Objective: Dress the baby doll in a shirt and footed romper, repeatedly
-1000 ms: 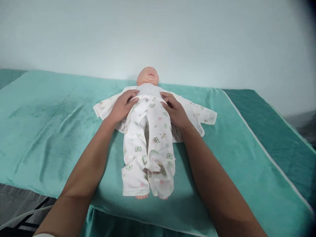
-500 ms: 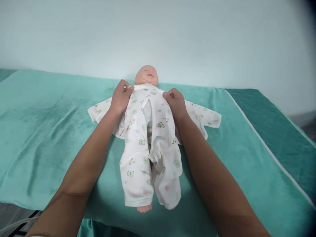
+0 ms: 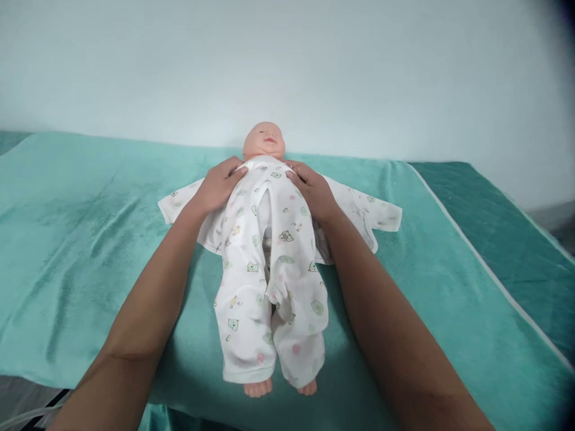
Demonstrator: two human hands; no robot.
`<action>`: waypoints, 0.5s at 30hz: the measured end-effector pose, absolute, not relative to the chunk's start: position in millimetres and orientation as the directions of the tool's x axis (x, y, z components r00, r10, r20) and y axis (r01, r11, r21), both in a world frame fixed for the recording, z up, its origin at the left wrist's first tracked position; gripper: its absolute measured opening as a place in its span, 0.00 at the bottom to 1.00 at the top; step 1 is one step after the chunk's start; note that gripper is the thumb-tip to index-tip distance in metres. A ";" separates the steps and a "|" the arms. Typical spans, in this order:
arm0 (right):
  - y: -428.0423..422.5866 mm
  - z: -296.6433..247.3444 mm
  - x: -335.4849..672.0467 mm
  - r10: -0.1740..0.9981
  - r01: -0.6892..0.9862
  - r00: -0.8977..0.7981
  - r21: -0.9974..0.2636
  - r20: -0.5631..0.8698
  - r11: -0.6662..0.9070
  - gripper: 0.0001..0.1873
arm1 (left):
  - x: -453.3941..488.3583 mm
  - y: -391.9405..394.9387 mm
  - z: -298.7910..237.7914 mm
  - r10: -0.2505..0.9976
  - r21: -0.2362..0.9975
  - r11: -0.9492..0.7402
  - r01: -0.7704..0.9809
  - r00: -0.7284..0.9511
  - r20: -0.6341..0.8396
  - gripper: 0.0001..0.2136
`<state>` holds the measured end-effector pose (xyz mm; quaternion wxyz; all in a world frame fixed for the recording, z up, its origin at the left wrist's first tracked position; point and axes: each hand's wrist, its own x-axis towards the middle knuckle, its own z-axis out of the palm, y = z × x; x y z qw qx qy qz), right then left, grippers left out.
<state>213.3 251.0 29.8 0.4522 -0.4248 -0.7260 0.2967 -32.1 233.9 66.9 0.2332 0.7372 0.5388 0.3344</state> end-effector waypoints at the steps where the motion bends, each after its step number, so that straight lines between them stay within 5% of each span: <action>1: 252.2 30.5 213.2 0.896 0.386 -0.199 -0.809 0.397 0.444 0.22 | -31.0 236.1 64.3 0.953 0.707 -0.295 0.642 0.149 0.263 0.14; 9: 272.2 31.9 208.5 0.928 0.586 0.017 -0.755 0.372 0.293 0.16 | -26.3 255.8 53.5 0.943 0.733 -0.221 0.644 -0.050 0.328 0.12; 13: 277.8 23.6 205.4 0.921 0.479 0.017 -0.811 0.390 0.335 0.11 | -27.4 257.5 50.7 0.944 0.785 -0.284 0.551 0.020 0.328 0.04; 15: 274.2 20.4 205.9 0.898 0.377 -0.037 -0.827 0.438 0.418 0.11 | -27.9 254.0 50.5 0.929 0.781 -0.361 0.510 0.121 0.350 0.08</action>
